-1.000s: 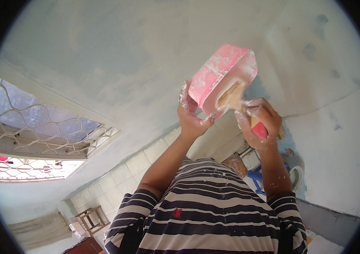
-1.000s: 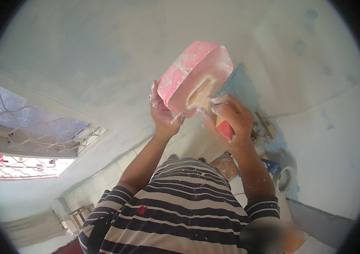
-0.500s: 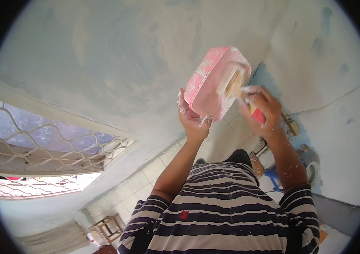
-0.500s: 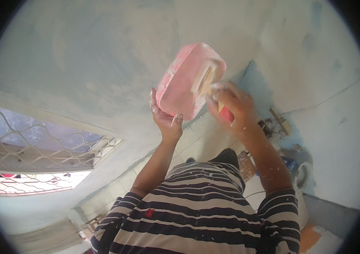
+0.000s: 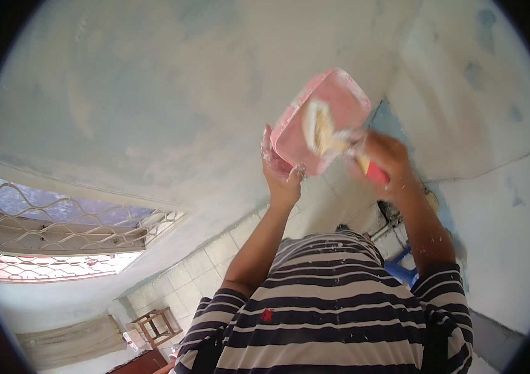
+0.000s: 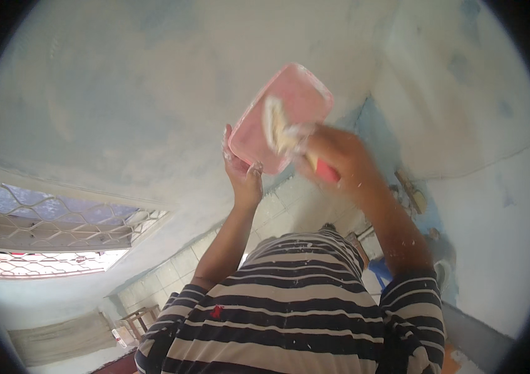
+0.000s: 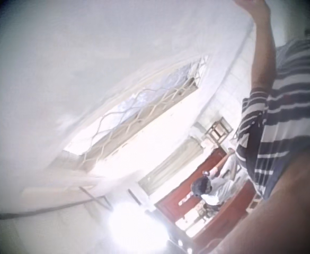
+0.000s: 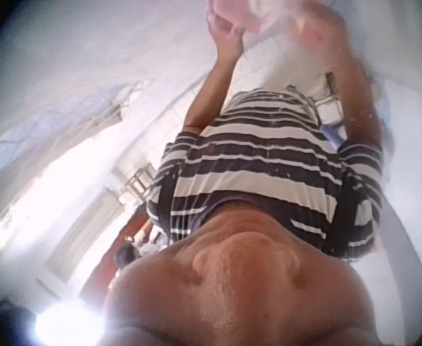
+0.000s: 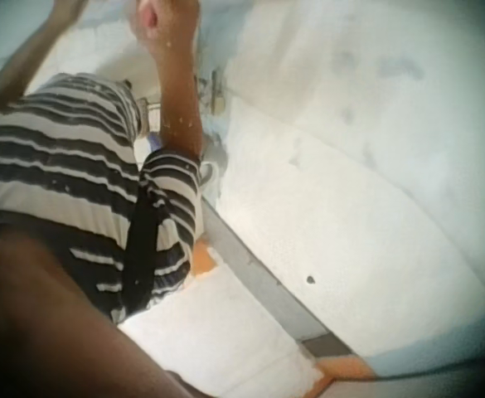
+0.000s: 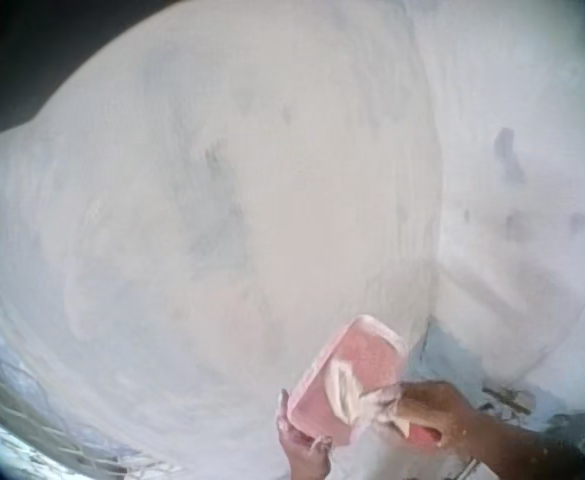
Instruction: The person paints a ceiling using a brush and a container of paint.
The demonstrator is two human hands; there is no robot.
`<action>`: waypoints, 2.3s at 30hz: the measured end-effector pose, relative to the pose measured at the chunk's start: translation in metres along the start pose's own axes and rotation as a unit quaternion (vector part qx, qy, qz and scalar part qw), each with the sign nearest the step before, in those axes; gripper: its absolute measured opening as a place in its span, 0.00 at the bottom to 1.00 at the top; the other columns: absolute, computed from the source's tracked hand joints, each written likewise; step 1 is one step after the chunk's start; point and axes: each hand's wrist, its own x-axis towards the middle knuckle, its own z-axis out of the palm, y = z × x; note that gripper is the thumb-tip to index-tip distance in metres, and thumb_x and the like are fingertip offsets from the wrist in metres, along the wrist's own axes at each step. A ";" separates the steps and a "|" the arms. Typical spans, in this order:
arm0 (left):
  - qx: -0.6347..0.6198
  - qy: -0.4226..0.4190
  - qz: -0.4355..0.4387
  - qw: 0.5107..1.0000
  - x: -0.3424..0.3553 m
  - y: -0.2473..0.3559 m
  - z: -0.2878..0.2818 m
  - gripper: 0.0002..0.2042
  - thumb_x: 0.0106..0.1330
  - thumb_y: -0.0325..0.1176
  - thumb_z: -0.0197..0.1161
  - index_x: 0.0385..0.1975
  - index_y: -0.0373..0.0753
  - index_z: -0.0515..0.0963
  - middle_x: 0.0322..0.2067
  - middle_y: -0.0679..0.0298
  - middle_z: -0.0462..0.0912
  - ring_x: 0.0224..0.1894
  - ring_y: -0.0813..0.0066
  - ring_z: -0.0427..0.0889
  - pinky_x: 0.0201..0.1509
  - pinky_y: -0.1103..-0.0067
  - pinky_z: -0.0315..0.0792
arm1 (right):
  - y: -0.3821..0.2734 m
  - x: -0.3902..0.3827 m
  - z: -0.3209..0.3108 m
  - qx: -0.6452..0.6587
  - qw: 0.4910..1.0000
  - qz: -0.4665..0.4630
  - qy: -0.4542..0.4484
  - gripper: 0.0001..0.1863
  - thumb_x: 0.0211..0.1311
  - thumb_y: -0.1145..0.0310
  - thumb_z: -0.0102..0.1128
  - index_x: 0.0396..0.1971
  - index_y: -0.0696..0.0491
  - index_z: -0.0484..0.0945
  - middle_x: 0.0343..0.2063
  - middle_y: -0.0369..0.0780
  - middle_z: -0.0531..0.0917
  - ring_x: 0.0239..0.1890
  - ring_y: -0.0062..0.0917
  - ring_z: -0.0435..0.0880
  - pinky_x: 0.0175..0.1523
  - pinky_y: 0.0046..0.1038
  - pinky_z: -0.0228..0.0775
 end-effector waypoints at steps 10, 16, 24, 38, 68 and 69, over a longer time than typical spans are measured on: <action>0.009 0.055 -0.015 0.998 0.005 -0.046 0.066 0.50 0.56 0.34 0.72 0.72 0.33 0.41 0.63 0.50 0.65 0.64 0.62 0.69 0.66 0.67 0.66 | 0.097 -0.012 -0.053 0.009 0.996 0.019 -0.090 0.16 0.52 0.76 0.68 0.42 0.55 0.78 0.34 0.45 0.83 0.37 0.40 0.84 0.44 0.31 0.75; 0.006 0.086 -0.011 0.996 -0.009 -0.065 0.084 0.47 0.57 0.32 0.67 0.72 0.33 0.42 0.63 0.50 0.65 0.64 0.63 0.69 0.66 0.68 0.67 | 0.099 -0.002 -0.058 0.133 0.964 0.137 -0.184 0.12 0.54 0.75 0.66 0.39 0.57 0.79 0.34 0.46 0.84 0.37 0.42 0.83 0.43 0.32 0.74; 0.020 0.113 -0.020 0.993 -0.014 -0.068 0.095 0.45 0.57 0.31 0.63 0.72 0.33 0.42 0.62 0.52 0.67 0.64 0.63 0.69 0.66 0.68 0.67 | 0.105 -0.011 -0.070 0.160 0.957 0.128 -0.207 0.09 0.56 0.75 0.64 0.38 0.58 0.79 0.33 0.47 0.83 0.34 0.42 0.82 0.41 0.31 0.74; 0.080 0.077 -0.091 0.990 -0.021 -0.061 0.080 0.46 0.58 0.28 0.66 0.72 0.32 0.43 0.64 0.50 0.64 0.64 0.59 0.69 0.64 0.68 0.70 | 0.103 -0.045 -0.005 0.125 0.983 0.100 -0.085 0.08 0.60 0.74 0.61 0.39 0.58 0.79 0.35 0.47 0.84 0.37 0.46 0.82 0.42 0.31 0.74; 0.056 0.118 -0.305 0.943 -0.025 -0.142 0.013 0.40 0.60 0.20 0.58 0.72 0.37 0.46 0.62 0.55 0.64 0.56 0.63 0.75 0.45 0.72 0.81 | 0.342 0.052 -0.187 0.183 0.834 0.277 0.440 0.05 0.61 0.73 0.60 0.37 0.55 0.76 0.37 0.38 0.80 0.44 0.27 0.80 0.54 0.29 0.74; 0.062 0.111 -0.303 0.945 -0.025 -0.154 0.017 0.39 0.61 0.20 0.56 0.72 0.38 0.45 0.63 0.56 0.64 0.56 0.63 0.75 0.46 0.72 0.81 | 0.355 0.090 -0.213 0.113 0.867 0.219 0.433 0.06 0.60 0.74 0.61 0.36 0.55 0.76 0.38 0.38 0.79 0.45 0.28 0.80 0.55 0.29 0.73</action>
